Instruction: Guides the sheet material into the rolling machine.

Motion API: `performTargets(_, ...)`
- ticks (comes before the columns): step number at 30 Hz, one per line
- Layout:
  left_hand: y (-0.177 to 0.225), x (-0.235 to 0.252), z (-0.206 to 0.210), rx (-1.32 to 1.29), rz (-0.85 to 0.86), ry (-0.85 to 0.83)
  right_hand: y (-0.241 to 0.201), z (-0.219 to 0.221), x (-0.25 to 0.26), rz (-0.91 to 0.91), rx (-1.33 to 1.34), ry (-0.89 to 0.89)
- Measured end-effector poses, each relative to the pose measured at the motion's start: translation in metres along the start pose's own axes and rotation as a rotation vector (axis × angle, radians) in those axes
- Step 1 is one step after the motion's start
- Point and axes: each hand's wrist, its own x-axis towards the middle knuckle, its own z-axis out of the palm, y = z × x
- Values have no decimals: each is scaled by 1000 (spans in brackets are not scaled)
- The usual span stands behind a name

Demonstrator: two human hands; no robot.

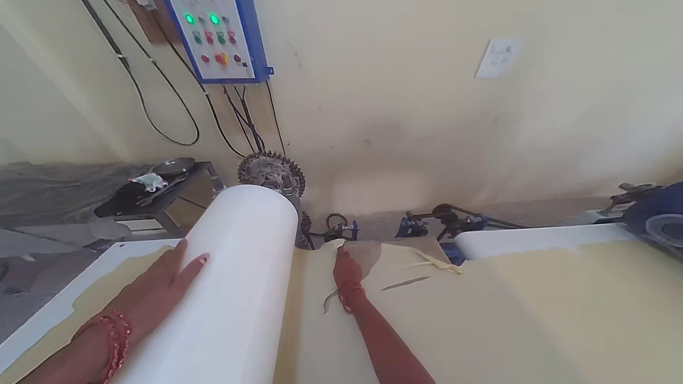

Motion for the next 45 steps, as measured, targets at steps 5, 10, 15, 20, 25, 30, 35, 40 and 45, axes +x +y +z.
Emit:
performTargets(5, -10, -17, 9, 39, 90, 36, 22, -9, 6, -15, -12, -30)
performTargets(10, 40, -55, 14, 302, 183, -39, 47, -20, 0, -53, 78, -2)
performTargets(15, 153, -21, 105, 505, 702, -359, 80, -34, 8, -136, 208, -96)
performTargets(20, 243, 39, 247, 318, 462, -507, 143, -90, 27, -338, 125, -45)
performTargets(25, 251, 52, 353, 133, 313, -189, 293, -168, 45, 19, -45, 36)
performTargets(30, 271, 44, 360, -63, 242, -6, 375, -181, 68, -162, 55, -203)
performTargets(35, 315, 50, 377, -29, 54, 88, 402, -210, 67, -343, 85, -171)
performTargets(40, 339, 45, 382, 18, -9, 31, 428, -216, 65, -421, 116, -162)
performTargets(45, 359, 38, 388, -32, -31, 35, 449, -223, 60, -400, 78, -102)
